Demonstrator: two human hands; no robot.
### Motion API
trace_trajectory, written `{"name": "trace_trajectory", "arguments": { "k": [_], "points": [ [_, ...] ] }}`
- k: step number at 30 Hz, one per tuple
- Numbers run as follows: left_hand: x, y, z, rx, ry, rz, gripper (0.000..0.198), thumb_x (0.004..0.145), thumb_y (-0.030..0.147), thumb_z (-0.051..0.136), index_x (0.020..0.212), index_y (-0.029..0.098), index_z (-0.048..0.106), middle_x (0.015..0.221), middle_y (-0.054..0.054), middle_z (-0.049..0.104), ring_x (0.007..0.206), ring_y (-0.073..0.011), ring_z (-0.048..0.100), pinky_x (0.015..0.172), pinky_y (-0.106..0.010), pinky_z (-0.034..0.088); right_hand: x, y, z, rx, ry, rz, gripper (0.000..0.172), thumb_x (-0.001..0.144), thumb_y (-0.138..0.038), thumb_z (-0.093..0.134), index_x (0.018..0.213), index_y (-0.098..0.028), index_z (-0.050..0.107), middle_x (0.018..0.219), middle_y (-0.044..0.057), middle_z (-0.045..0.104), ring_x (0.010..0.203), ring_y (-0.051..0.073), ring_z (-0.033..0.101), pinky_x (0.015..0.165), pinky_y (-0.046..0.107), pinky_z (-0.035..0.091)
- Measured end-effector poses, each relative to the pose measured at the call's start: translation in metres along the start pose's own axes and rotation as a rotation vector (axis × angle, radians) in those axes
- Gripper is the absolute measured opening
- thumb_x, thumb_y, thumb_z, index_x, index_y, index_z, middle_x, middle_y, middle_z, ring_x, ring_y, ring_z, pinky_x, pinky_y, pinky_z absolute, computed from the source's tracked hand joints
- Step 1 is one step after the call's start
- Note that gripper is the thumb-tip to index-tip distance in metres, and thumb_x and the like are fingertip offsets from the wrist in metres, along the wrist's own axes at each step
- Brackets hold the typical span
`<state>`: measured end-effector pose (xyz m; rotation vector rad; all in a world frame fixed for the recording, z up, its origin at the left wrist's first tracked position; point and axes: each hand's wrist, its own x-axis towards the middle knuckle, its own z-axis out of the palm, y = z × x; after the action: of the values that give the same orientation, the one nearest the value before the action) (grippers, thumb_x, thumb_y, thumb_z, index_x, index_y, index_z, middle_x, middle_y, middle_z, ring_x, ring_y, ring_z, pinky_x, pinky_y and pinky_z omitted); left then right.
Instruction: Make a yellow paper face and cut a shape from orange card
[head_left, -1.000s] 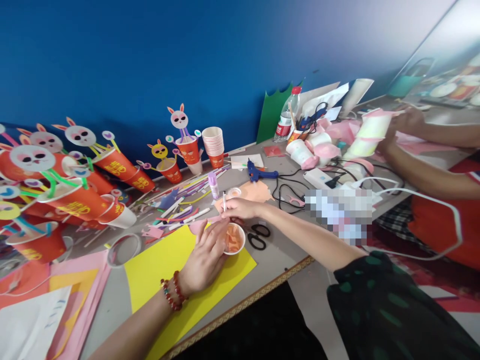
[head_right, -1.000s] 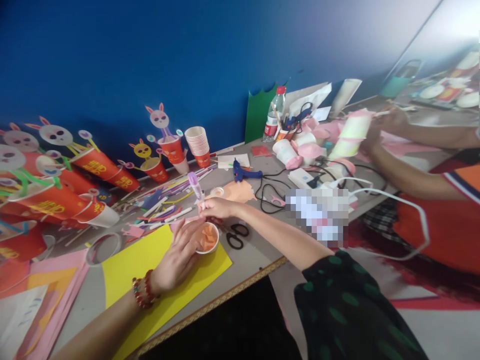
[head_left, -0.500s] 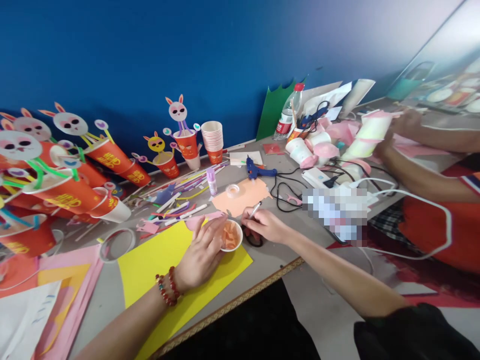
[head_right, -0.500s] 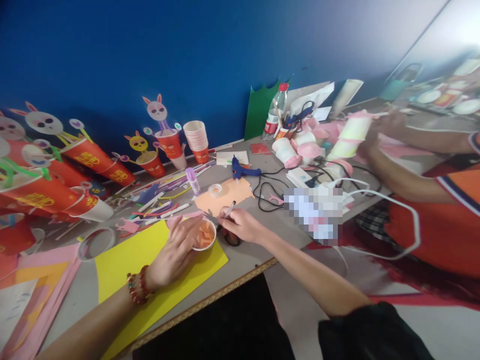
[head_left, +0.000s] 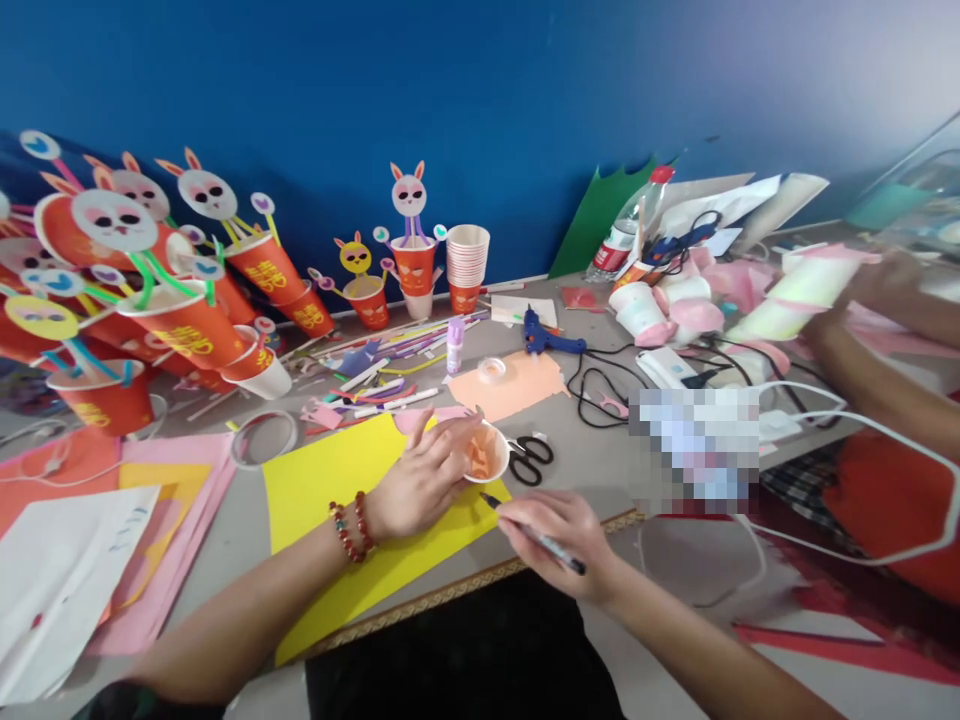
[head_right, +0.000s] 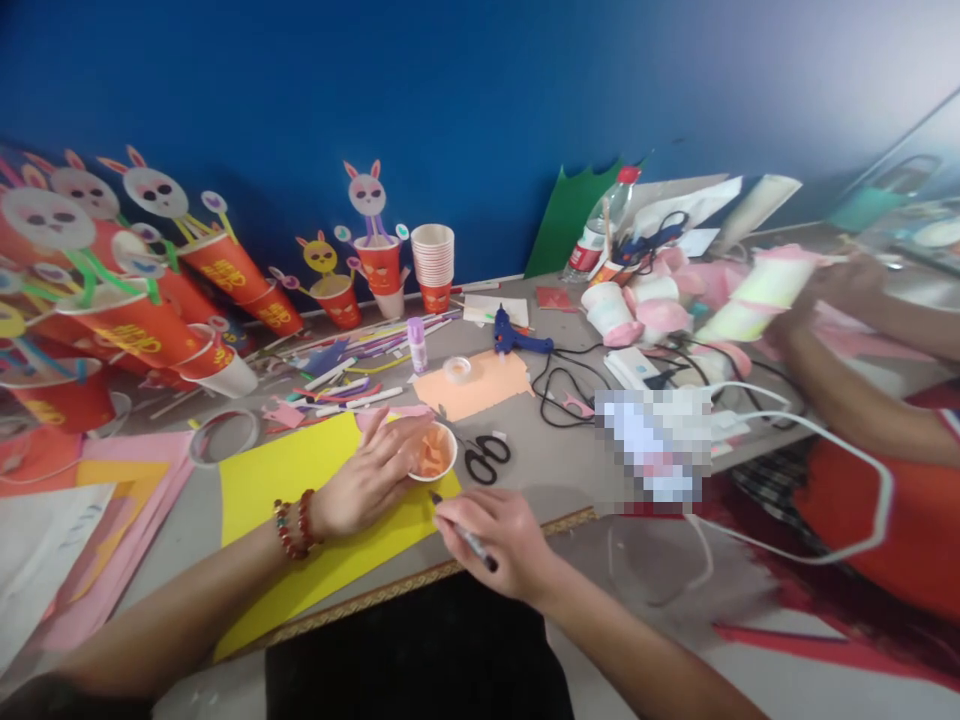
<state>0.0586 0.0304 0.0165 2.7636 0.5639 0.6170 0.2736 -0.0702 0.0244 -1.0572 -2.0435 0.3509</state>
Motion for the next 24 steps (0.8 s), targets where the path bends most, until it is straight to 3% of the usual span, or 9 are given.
{"name": "trace_trajectory", "arguments": {
  "k": [7,18,24],
  "points": [
    [0.000,0.000,-0.006,0.039,-0.033,0.010,0.015,0.094,0.016,0.045,0.102,0.018,0.058,0.154,-0.016,0.037,0.143,-0.0279,0.032,0.119,-0.063,0.003,0.009,-0.003,0.041,-0.349,-0.037,-0.176,0.016,0.089,-0.008,0.051,0.094,-0.017,0.064,0.065,0.002,0.064,0.054,0.015,0.056,0.050,0.027,0.040],
    [-0.001,-0.002,-0.003,0.080,-0.034,0.008,0.015,0.096,0.019,0.043,0.099,0.019,0.058,0.154,-0.014,0.038,0.142,-0.0260,0.034,0.119,-0.062,-0.007,0.018,-0.001,0.057,-0.535,0.041,-0.214,0.018,0.088,-0.008,0.051,0.081,-0.019,0.063,0.066,0.000,0.063,0.058,0.013,0.054,0.053,0.026,0.035],
    [0.001,0.001,-0.006,0.064,-0.037,-0.008,0.013,0.095,0.018,0.044,0.094,0.019,0.057,0.154,-0.014,0.038,0.142,-0.0264,0.035,0.120,-0.061,-0.003,0.011,-0.006,0.051,-0.452,-0.023,-0.130,0.022,0.086,-0.005,0.046,0.073,-0.019,0.058,0.061,-0.001,0.058,0.055,0.013,0.051,0.051,0.027,0.033]
  ]
}}
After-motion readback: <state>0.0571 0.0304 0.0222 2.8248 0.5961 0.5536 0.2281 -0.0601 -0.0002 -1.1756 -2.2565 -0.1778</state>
